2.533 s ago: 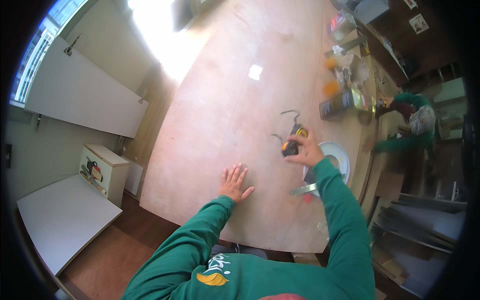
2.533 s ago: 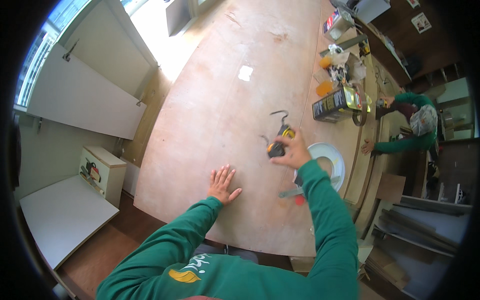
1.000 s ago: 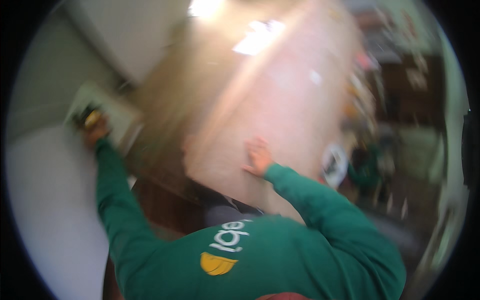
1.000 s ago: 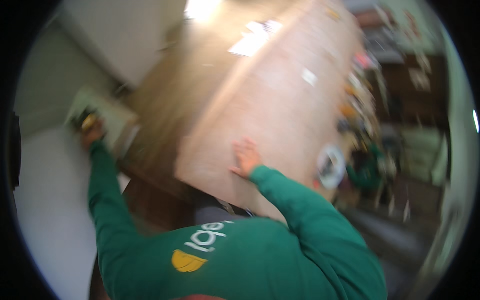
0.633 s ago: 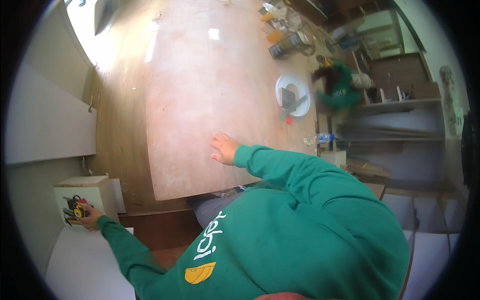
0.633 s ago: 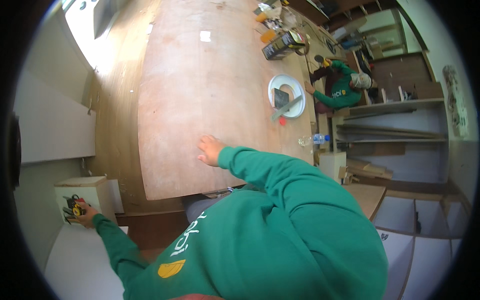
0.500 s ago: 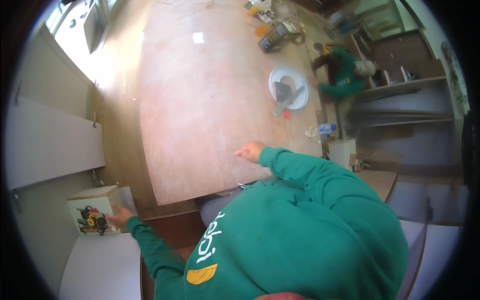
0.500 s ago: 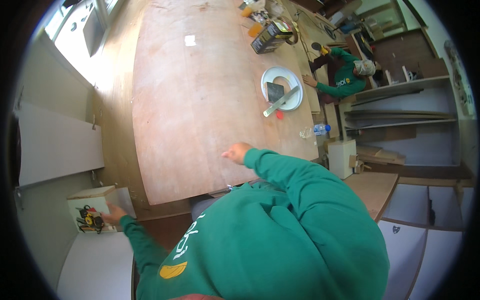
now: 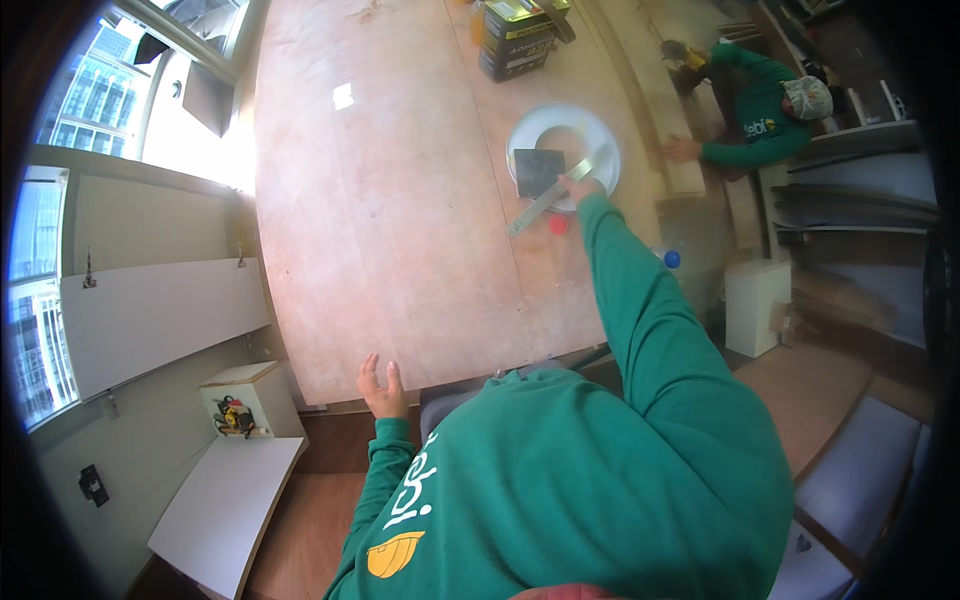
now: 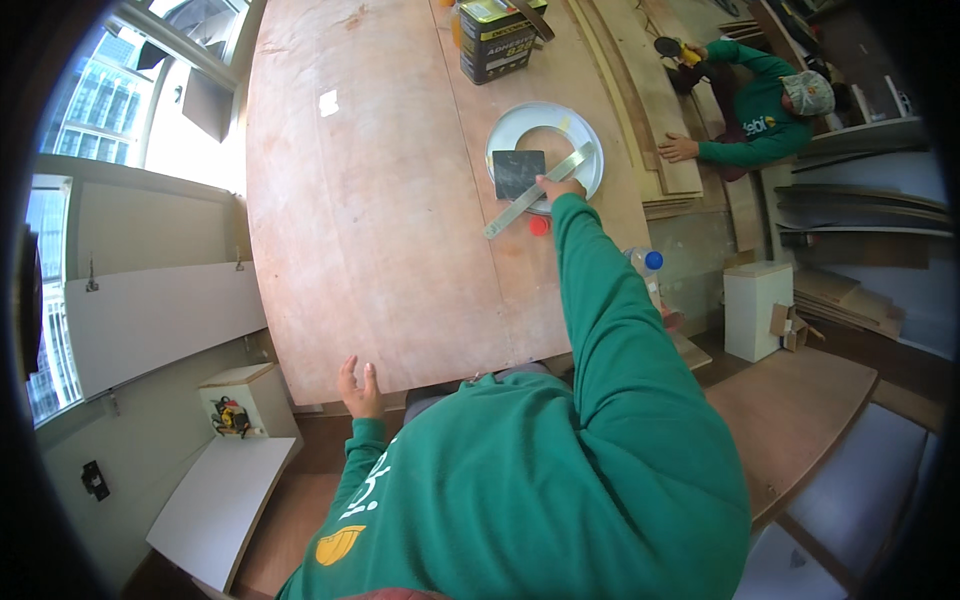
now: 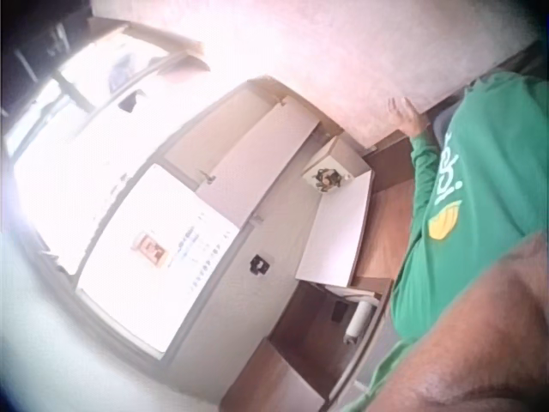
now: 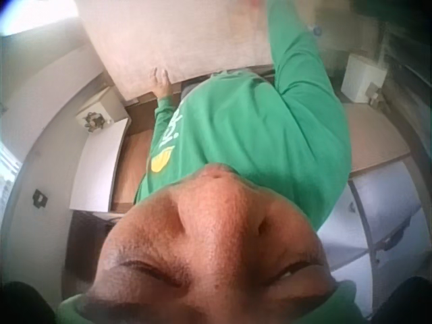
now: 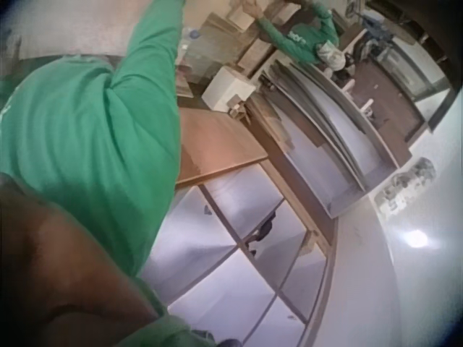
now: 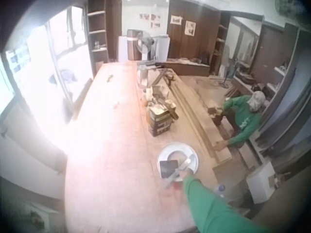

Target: The person picks up a mesh bag, walks to a workbench, uses a scraper and tape measure on the surface, moves a long wooden board and a container, and finally wipes the table with a cloth.

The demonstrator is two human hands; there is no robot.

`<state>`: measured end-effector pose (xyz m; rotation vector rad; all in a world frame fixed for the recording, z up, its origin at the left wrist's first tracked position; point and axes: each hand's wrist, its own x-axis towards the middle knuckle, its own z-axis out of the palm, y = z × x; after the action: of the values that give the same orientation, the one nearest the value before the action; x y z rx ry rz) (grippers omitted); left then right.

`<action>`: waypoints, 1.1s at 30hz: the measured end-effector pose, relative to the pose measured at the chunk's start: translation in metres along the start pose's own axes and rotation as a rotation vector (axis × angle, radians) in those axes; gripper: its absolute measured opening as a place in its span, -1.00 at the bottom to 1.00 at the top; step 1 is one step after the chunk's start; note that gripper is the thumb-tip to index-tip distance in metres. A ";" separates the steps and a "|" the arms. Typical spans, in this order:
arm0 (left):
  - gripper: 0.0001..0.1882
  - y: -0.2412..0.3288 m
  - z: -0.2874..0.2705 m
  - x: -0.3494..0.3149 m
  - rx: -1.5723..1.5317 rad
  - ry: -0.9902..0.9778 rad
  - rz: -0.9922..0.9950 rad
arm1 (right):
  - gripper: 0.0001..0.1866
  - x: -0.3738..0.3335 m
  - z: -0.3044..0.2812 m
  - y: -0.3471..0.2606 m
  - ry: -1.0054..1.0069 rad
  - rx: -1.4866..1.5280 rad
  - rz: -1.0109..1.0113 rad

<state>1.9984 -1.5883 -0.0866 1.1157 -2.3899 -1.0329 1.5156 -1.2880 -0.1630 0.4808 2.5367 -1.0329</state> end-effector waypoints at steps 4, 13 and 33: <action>-0.62 0.047 0.014 -0.009 0.078 -0.071 0.059 | -0.43 -0.020 0.025 -0.044 0.045 -0.097 0.173; -0.65 0.126 0.083 0.028 0.082 -0.277 0.244 | -0.38 0.029 0.021 -0.031 -0.212 0.050 0.216; -0.18 0.202 0.175 0.055 -0.715 -0.537 -0.550 | -0.60 -0.178 0.029 -0.004 -0.558 0.757 -0.135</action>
<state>1.7599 -1.4578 -0.0642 1.3264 -1.7307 -2.3784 1.6756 -1.3423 -0.1007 0.1582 1.6544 -1.8689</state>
